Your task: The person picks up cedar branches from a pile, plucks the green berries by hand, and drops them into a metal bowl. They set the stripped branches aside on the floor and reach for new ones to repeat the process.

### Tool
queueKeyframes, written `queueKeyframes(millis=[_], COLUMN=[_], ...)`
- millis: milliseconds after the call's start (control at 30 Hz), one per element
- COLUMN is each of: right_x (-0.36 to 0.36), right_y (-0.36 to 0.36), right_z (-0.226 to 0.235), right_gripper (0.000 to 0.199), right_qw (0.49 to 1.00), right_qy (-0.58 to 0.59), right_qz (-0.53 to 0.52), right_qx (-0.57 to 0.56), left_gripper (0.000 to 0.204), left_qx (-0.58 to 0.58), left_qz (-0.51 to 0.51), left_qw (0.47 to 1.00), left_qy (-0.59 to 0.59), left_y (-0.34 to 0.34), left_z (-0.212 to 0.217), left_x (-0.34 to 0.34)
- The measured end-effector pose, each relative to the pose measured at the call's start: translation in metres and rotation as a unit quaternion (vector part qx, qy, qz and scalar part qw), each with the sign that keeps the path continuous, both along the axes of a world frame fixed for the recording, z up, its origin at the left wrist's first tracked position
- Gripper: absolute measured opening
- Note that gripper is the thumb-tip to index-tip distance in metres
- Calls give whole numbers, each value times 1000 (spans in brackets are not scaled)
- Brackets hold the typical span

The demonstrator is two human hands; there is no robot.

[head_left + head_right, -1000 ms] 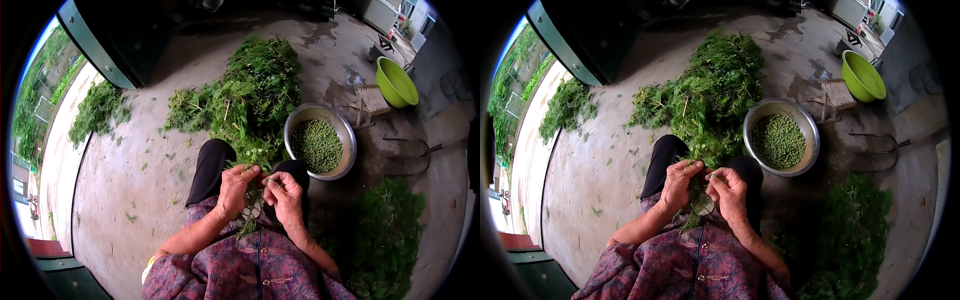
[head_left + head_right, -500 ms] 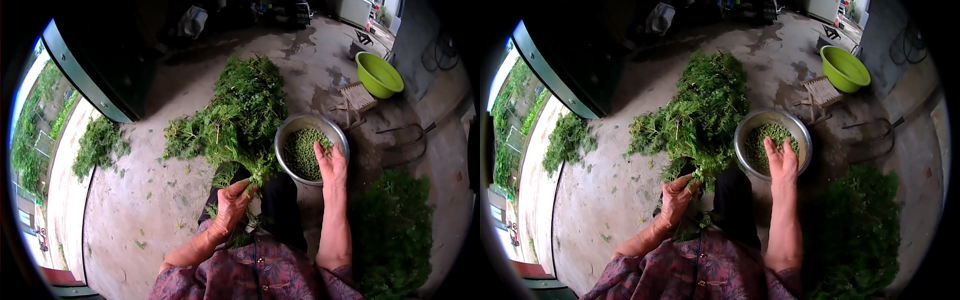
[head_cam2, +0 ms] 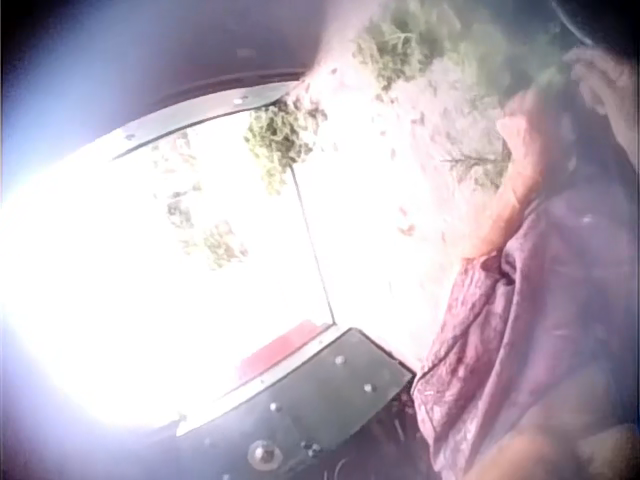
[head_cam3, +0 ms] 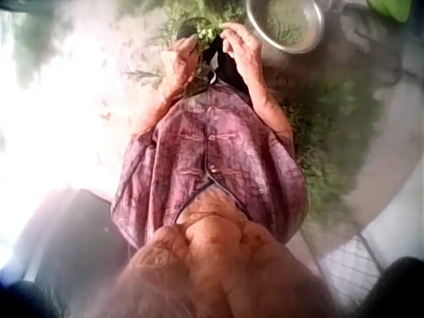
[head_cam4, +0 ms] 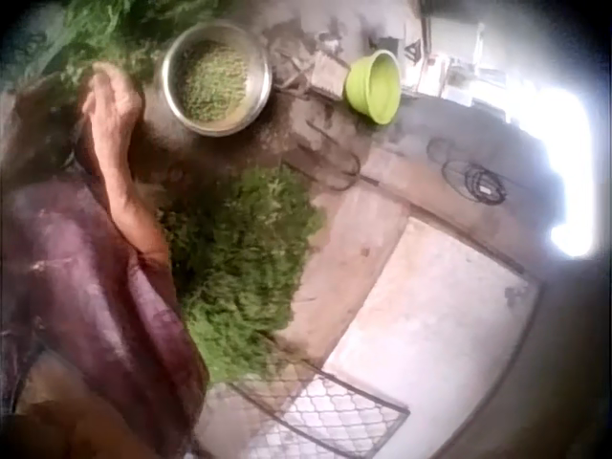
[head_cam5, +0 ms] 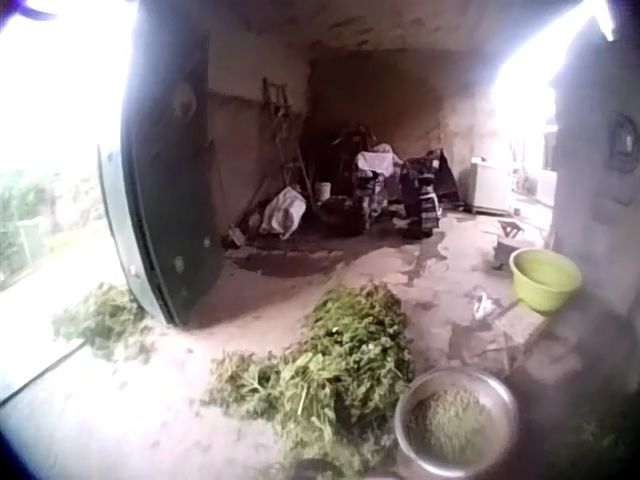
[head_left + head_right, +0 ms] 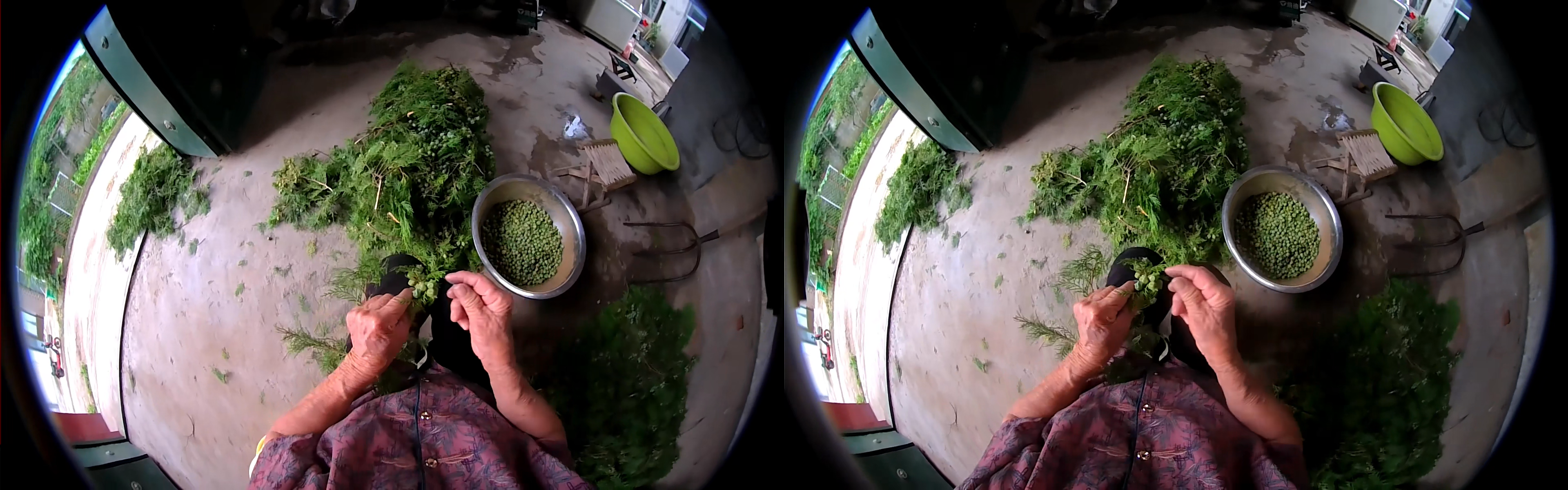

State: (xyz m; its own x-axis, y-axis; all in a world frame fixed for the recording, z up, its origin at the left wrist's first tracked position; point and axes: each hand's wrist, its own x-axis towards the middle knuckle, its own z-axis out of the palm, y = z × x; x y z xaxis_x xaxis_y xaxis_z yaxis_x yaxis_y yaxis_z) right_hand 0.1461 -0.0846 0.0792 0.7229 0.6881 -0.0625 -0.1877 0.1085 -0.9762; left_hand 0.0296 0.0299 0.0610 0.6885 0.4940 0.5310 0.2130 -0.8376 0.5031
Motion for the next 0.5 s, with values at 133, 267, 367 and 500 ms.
queueKeyframes(millis=[133, 267, 367, 500], right_x=[-10, -12, -6, 1], right_y=[10, 9, 4, -4], right_z=[-5, -3, -19, -11], right_gripper=[17, 19, 23, 27], right_qw=[997, 995, 977, 973], right_qy=[-51, -58, -186, -187], right_qz=[29, 56, 76, 105], right_qx=[-53, -59, -68, -83], left_gripper=[27, 32, 30, 28], left_qx=[4, 58, 79, 86], left_qz=[-8, -43, -60, -89], left_qw=[1000, 997, 995, 991], left_qy=[4, 18, 27, 56], left_y=[-2, -1, -1, -4], left_z=[-3, -3, 1, 8], left_x=[-5, -7, -6, -5])
